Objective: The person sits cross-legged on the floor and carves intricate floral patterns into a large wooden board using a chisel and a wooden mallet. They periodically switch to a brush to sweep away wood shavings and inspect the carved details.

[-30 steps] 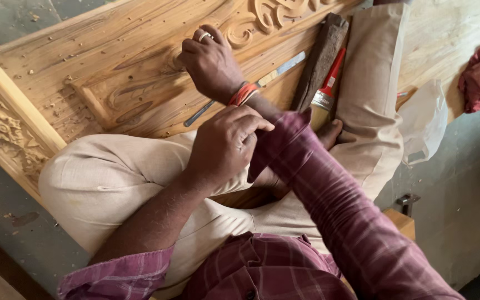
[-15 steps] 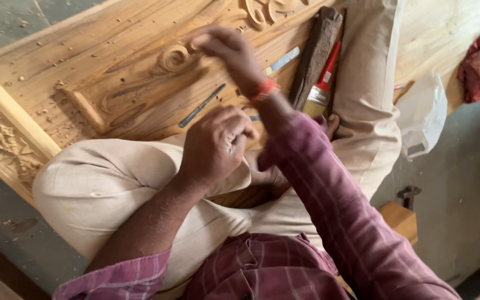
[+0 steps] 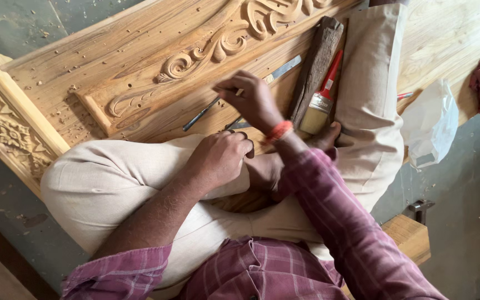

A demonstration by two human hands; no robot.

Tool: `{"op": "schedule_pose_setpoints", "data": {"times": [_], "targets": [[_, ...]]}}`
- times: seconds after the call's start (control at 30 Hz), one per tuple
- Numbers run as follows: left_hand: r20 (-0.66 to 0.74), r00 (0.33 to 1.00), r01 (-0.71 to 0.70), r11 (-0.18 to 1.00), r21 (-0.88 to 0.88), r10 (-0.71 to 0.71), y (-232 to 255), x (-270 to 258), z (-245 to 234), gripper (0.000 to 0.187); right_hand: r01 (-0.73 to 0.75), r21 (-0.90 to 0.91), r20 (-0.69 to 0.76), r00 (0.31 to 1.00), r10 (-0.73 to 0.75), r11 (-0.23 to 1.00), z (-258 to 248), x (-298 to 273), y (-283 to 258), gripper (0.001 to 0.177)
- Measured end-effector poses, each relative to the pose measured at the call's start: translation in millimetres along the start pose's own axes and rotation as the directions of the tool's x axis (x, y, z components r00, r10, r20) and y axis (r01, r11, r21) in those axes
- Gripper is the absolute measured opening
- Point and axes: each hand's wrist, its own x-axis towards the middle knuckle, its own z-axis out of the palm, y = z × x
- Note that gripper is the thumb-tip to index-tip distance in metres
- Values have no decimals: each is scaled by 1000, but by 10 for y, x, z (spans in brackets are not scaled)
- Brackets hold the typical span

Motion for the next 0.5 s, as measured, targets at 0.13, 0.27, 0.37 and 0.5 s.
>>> {"op": "schedule_pose_setpoints", "data": {"times": [0.13,0.27,0.37,0.5], "targets": [[168,971,174,985,-6,-170,-17,-45,-9,15,151,-97,-139,977,-163,984,422,498,-184,7],[160,968,217,965,-144,-194,-100,-80,-28,20,99,-392,-205,960,-192,915,690,771,-320,9],[109,974,196,981,14,-196,-146,-96,72,13,154,-364,-257,931,-258,919,847,721,-280,11],[138,981,138,990,-4,-136,-135,-115,112,11,261,-342,-109,943,-314,903,823,718,-203,11]]}}
